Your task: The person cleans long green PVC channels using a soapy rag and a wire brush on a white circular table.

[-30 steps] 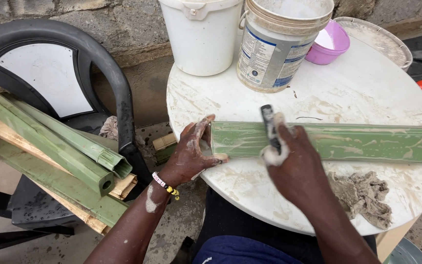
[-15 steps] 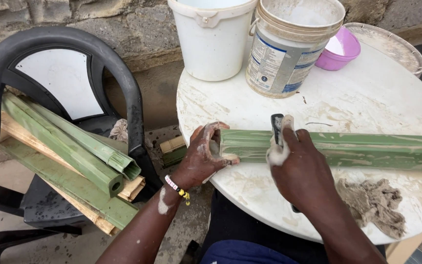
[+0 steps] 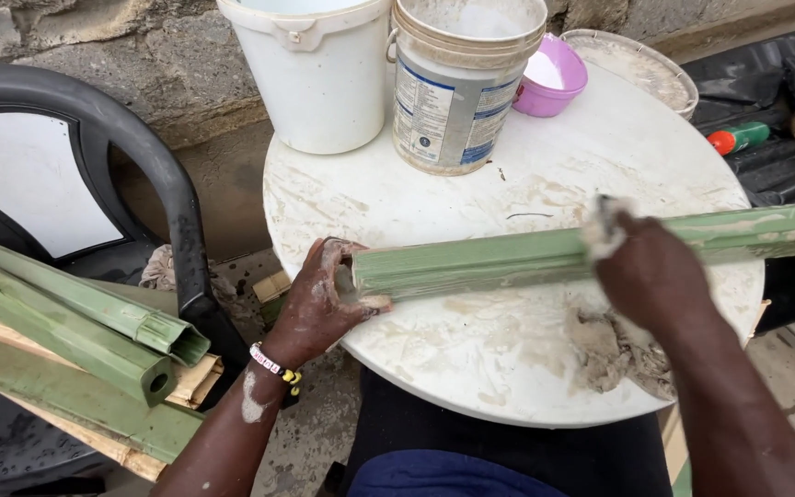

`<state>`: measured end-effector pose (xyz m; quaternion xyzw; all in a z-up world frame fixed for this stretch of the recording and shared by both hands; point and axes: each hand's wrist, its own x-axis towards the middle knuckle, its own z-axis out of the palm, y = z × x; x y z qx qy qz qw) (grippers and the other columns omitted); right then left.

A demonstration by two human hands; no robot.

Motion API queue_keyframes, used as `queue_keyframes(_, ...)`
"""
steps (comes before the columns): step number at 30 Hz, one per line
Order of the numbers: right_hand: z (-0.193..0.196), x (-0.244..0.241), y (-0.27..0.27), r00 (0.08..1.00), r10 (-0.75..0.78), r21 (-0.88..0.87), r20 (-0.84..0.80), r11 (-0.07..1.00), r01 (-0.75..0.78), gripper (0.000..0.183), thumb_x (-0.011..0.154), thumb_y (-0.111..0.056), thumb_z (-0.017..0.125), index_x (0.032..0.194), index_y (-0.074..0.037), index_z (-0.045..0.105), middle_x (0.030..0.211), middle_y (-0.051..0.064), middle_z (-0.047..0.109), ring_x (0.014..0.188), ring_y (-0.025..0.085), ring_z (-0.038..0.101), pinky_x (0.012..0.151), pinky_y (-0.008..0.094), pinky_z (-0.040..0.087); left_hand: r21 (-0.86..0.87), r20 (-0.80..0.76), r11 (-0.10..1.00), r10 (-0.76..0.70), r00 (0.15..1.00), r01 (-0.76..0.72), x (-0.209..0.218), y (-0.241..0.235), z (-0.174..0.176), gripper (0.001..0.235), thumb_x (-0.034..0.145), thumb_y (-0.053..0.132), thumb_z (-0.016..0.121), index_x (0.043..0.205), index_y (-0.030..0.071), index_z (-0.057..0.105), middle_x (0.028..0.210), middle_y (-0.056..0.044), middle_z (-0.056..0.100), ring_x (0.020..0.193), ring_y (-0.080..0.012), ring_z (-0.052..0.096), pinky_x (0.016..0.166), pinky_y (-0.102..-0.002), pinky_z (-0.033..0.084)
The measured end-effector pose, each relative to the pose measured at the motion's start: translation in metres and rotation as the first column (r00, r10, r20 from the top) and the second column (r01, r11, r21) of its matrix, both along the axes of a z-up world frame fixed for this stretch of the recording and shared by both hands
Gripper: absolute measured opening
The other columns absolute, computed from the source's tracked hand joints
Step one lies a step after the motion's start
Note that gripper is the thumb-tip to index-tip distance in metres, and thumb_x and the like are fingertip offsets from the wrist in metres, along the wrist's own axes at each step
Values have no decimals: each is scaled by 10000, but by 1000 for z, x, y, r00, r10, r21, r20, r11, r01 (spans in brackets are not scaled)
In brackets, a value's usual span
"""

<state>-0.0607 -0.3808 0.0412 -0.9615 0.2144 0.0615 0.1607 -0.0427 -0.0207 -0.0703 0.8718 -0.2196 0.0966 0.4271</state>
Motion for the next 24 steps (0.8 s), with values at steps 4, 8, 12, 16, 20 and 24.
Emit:
queue_keyframes(4,-55,20,11,985,-52,-146,167,986,77,574,1052,-342,373,1575,-251,590,1437,242,600,1212,538,663,1032,616,506,44,-13,998,-34,999,34,5,1,-4,707,766,397,946,1321,141,589,1245,-81,606,1226,-270,539,1012,-404,480)
queue_keyframes(8,-60,-14,118,774,538,-184,333,842,-507,630,867,-57,514,1495,-4,541,1223,265,617,911,472,685,679,615,577,43,-186,999,29,982,-22,0,-7,14,705,720,268,972,1317,155,614,1272,-55,671,1124,-234,731,890,-352,648)
queue_keyframes(12,-7,-5,110,836,514,96,194,838,-538,704,1041,-562,150,1645,-338,435,1202,203,617,989,457,682,744,626,549,143,-88,989,48,995,-35,8,28,16,695,760,161,932,1325,55,542,1332,-198,712,1183,-336,774,882,-332,723)
queue_keyframes(16,-11,5,-16,964,214,101,156,968,-231,820,926,-756,161,1644,-460,424,1529,242,535,1511,422,431,1096,590,424,193,-173,947,291,941,-257,21,58,9,718,674,332,978,1305,206,659,1100,42,783,719,-161,659,755,-321,501)
queue_keyframes(20,-5,7,-127,982,-187,-157,7,970,186,605,1019,-305,478,1620,-295,540,1453,220,650,1220,445,679,901,563,575,225,153,966,97,983,-130,33,68,1,735,713,342,962,1333,123,635,1274,-35,719,1130,-216,719,944,-362,528)
queue_keyframes(24,-25,3,-158,968,-237,-187,87,950,250,596,1064,-252,501,1657,-298,475,1532,204,606,1125,401,732,705,488,619,261,-4,950,180,984,-173,37,44,15,644,728,245,922,1304,205,636,1401,39,735,1150,-237,754,932,-388,556)
